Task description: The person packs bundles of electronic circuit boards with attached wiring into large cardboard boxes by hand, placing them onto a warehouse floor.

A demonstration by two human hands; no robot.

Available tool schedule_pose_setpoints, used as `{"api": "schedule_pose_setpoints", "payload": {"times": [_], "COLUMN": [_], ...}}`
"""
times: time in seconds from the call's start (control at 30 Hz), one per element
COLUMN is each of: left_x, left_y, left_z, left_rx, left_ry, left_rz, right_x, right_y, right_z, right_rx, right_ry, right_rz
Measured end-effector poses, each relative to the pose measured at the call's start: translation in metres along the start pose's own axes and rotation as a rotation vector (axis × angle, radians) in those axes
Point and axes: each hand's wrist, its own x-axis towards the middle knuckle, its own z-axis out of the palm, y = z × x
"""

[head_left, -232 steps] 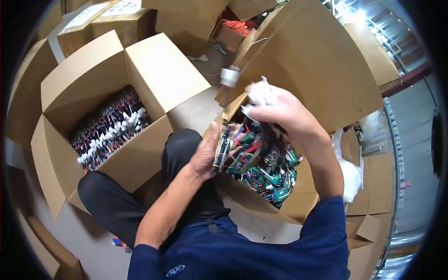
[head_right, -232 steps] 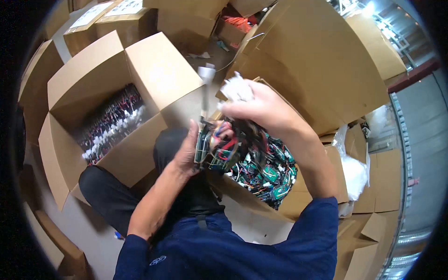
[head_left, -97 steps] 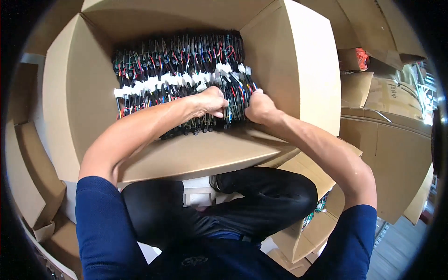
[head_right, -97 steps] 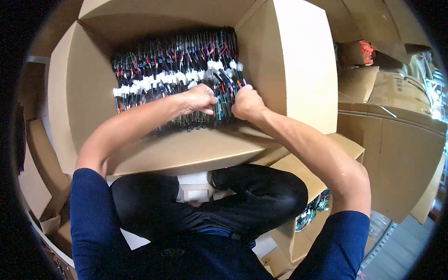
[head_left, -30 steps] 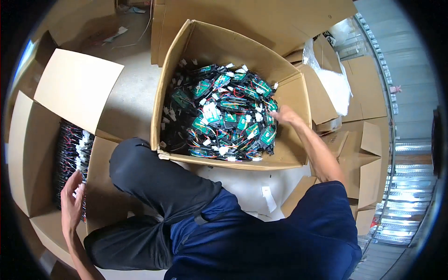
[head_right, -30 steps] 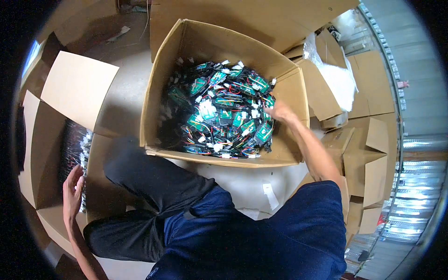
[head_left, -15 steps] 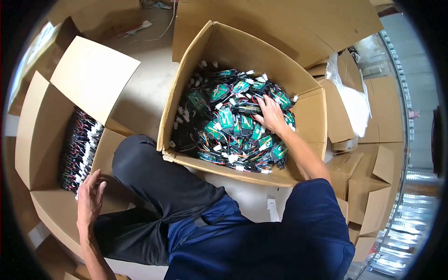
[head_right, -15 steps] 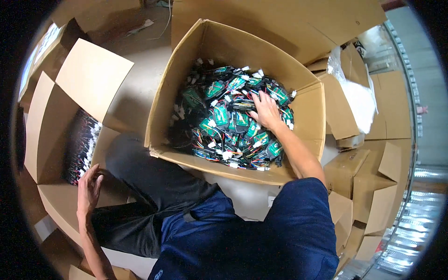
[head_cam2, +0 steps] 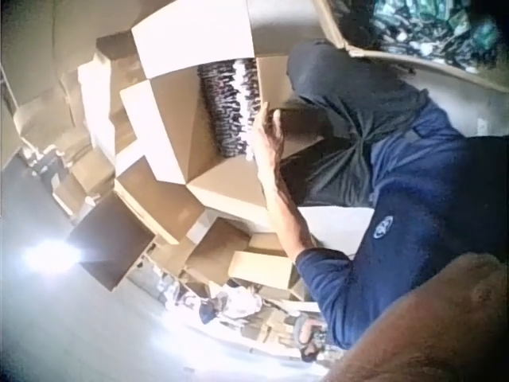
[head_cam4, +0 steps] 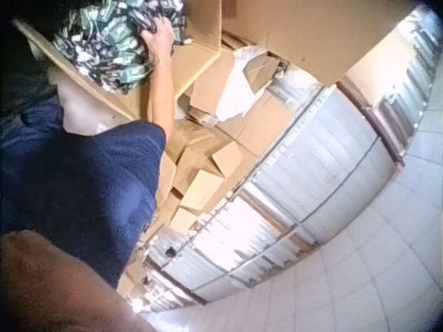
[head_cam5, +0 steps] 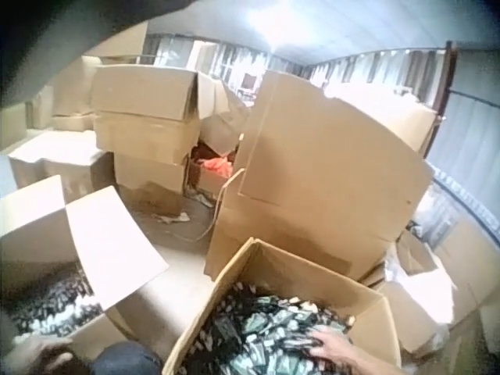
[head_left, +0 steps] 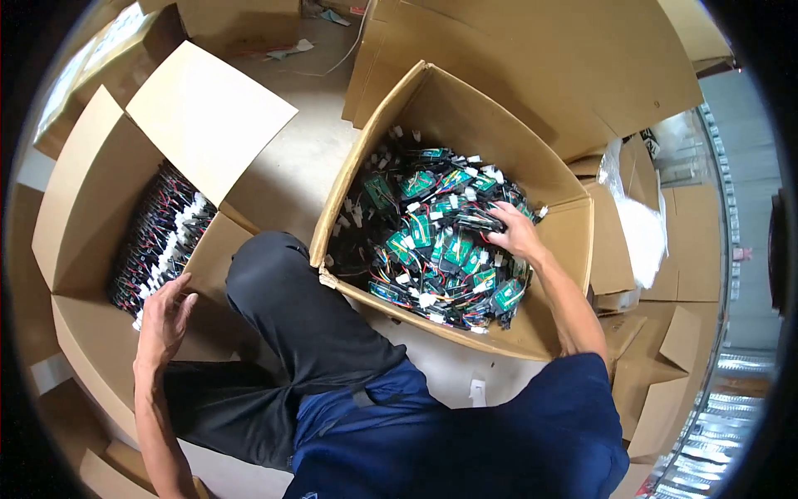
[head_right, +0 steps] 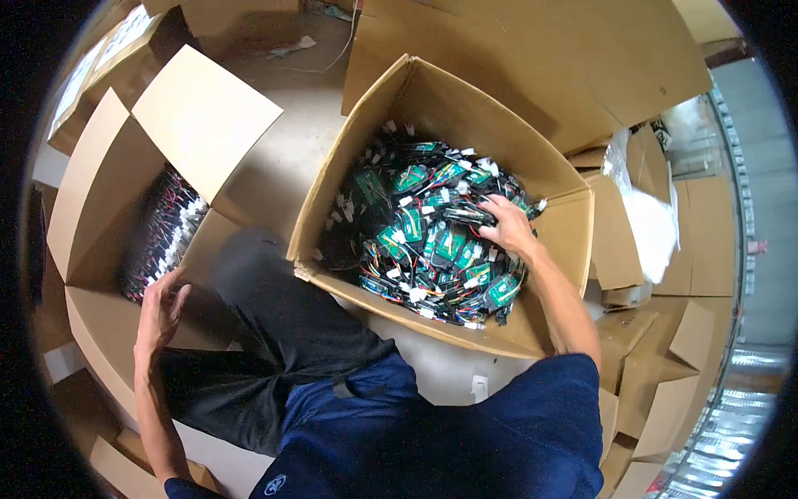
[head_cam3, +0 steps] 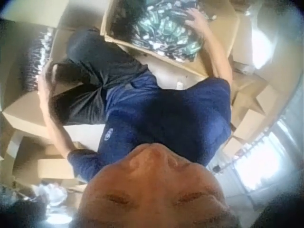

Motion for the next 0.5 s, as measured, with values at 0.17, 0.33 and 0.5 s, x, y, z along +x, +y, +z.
{"api": "schedule_pose_setpoints", "payload": {"times": [0.17, 0.33, 0.5], "left_x": [0.004, 0.030, 0.057], "left_y": [-0.012, 0.068, 0.247], "left_z": [-0.009, 0.001, 0.068], "left_rx": [-0.170, -0.411, -0.882], "left_ry": [0.118, 0.400, 0.003], "left_rz": [-0.064, 0.067, 0.133], "right_x": [-0.014, -0.027, -0.026], "right_y": [-0.052, -0.069, -0.166], "right_z": [-0.085, -0.122, -0.108], "right_rx": [0.656, 0.997, 0.858], "right_ry": [-0.042, 0.191, 0.369], "right_rz": [0.328, 0.307, 0.202]}}
